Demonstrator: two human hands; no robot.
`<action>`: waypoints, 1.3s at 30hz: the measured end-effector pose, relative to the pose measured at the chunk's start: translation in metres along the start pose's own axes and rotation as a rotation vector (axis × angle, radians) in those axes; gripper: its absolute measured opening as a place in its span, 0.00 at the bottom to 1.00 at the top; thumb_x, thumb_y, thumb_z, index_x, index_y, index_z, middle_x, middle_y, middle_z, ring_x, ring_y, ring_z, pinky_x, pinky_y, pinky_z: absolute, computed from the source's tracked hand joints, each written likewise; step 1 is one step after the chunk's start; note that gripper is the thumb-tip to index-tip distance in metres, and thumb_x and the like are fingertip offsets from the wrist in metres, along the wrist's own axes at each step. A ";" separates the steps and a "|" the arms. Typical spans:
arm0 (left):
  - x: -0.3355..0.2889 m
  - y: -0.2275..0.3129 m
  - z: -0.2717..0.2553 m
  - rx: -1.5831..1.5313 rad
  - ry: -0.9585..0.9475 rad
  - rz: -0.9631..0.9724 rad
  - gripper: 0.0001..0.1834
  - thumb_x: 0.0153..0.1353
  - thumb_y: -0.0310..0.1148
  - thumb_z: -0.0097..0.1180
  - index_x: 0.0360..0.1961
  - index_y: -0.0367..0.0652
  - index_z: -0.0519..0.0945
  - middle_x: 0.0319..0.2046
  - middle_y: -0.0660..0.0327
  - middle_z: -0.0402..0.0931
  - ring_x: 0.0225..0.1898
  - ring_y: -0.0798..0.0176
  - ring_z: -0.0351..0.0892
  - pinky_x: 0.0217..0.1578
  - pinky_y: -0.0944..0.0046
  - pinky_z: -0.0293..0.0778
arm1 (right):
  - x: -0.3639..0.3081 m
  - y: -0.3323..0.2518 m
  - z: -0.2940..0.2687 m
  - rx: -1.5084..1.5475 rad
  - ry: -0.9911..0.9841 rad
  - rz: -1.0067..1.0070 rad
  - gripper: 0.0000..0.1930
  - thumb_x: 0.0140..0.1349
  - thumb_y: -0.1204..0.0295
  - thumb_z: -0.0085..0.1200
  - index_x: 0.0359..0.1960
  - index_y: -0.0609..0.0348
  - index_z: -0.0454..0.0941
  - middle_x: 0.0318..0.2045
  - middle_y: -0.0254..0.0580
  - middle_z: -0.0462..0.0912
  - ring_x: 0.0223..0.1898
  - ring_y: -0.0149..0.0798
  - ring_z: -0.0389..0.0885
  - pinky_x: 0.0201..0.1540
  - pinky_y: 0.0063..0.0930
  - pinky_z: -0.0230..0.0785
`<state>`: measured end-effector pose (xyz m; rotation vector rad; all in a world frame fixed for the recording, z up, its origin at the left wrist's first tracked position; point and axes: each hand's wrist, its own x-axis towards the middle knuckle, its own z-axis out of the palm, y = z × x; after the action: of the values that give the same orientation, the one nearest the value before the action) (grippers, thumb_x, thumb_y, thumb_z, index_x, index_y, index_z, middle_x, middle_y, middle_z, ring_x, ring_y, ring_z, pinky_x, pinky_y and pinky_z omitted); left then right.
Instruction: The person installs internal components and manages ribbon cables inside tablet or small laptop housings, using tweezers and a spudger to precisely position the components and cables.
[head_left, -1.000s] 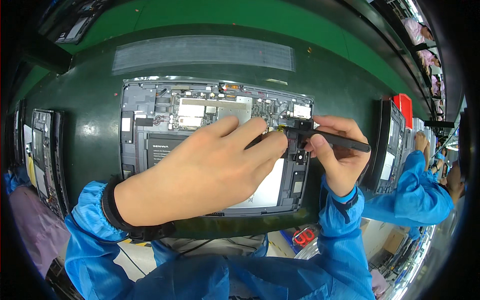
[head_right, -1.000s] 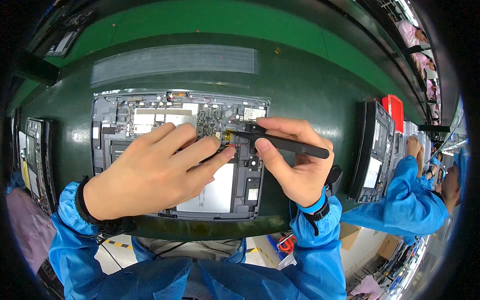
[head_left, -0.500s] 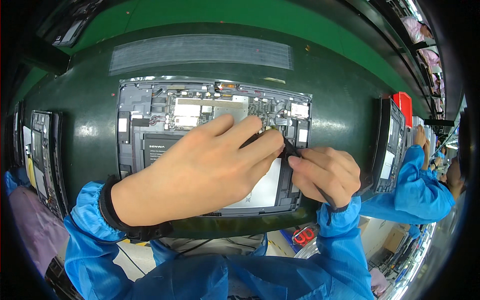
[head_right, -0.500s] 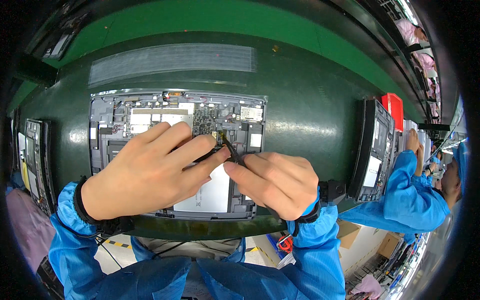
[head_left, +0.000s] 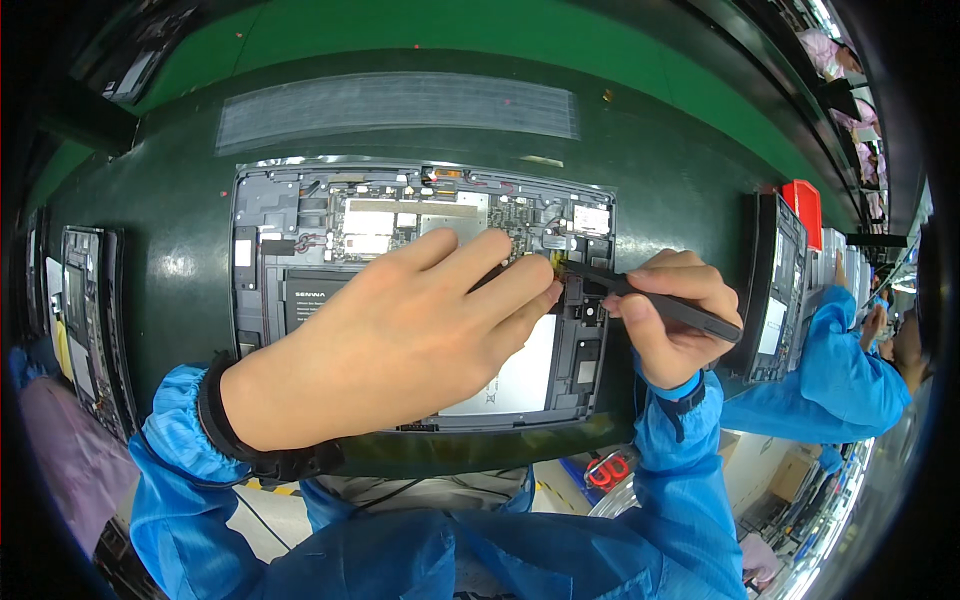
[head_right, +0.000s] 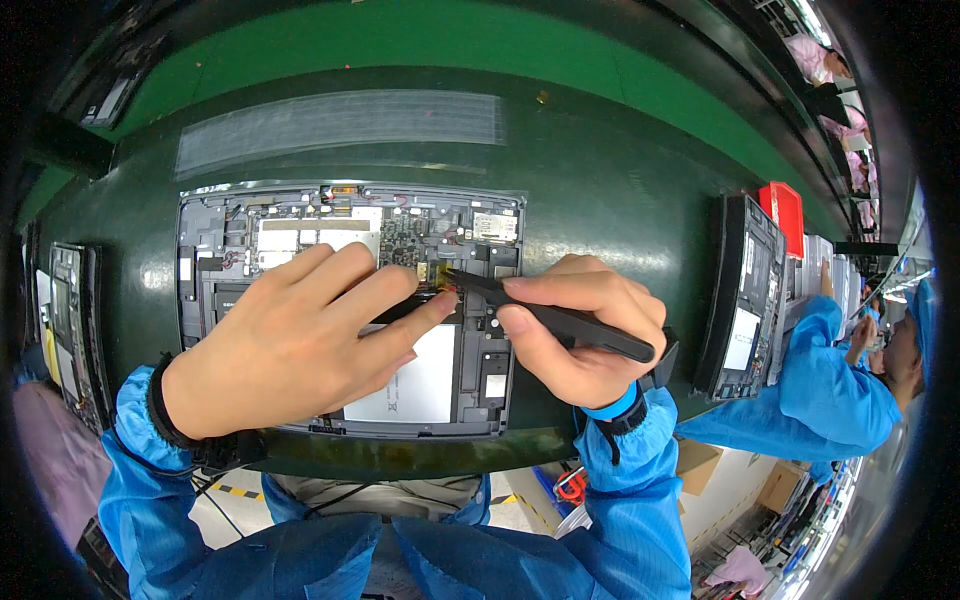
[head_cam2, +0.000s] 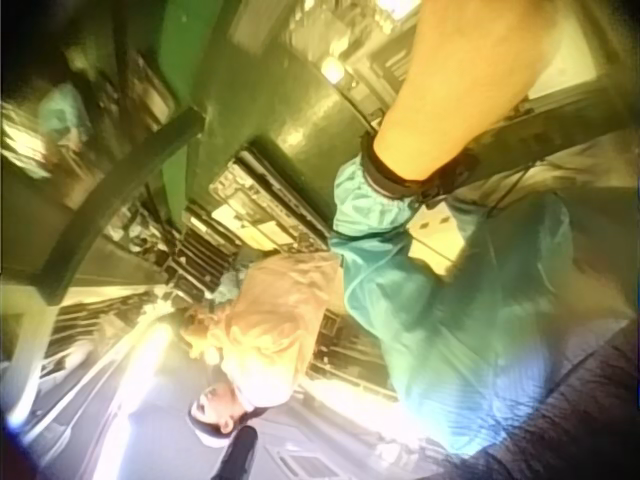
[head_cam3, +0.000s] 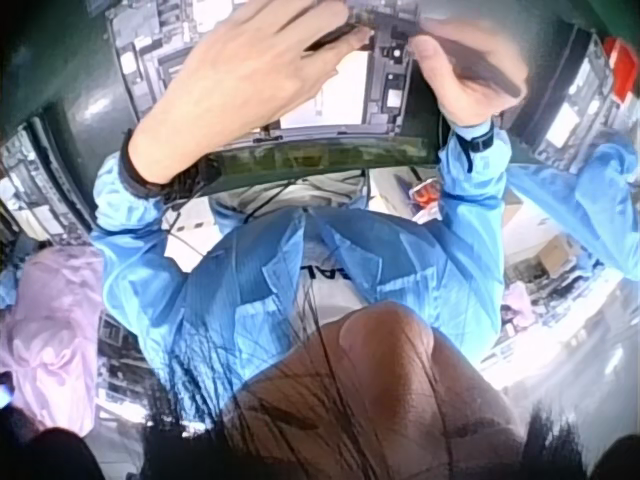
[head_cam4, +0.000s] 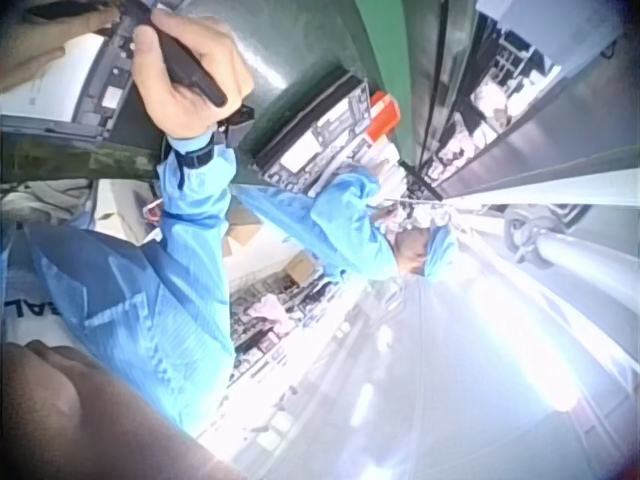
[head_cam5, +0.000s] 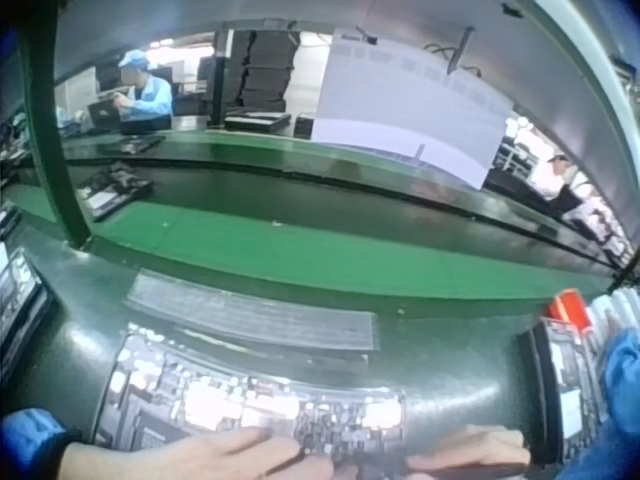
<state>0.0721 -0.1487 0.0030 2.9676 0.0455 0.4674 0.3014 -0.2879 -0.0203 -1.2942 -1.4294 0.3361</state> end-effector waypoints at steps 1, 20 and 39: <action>-0.001 0.000 0.000 -0.001 0.005 -0.003 0.28 0.47 0.33 0.70 0.54 0.45 0.85 0.42 0.65 0.73 0.42 0.62 0.74 0.39 0.64 0.76 | 0.001 0.001 0.000 -0.027 -0.050 -0.010 0.11 0.54 0.81 0.72 0.38 0.67 0.85 0.27 0.49 0.87 0.25 0.37 0.85 0.28 0.27 0.73; 0.001 0.001 0.001 -0.004 0.003 0.003 0.29 0.47 0.34 0.70 0.55 0.46 0.85 0.43 0.65 0.73 0.43 0.62 0.74 0.40 0.63 0.76 | 0.005 0.000 0.003 -0.102 -0.107 -0.041 0.10 0.55 0.83 0.71 0.38 0.66 0.86 0.28 0.48 0.88 0.26 0.36 0.86 0.29 0.26 0.73; 0.012 0.002 -0.018 0.048 -0.069 0.116 0.29 0.56 0.32 0.65 0.59 0.31 0.79 0.58 0.51 0.80 0.37 0.62 0.78 0.38 0.63 0.78 | 0.000 0.007 -0.003 -0.106 0.247 -0.074 0.08 0.57 0.83 0.69 0.36 0.66 0.84 0.28 0.48 0.87 0.24 0.35 0.81 0.27 0.26 0.70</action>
<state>0.0778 -0.1478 0.0233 3.0422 -0.1257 0.3829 0.3079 -0.2868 -0.0245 -1.3147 -1.2943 0.0491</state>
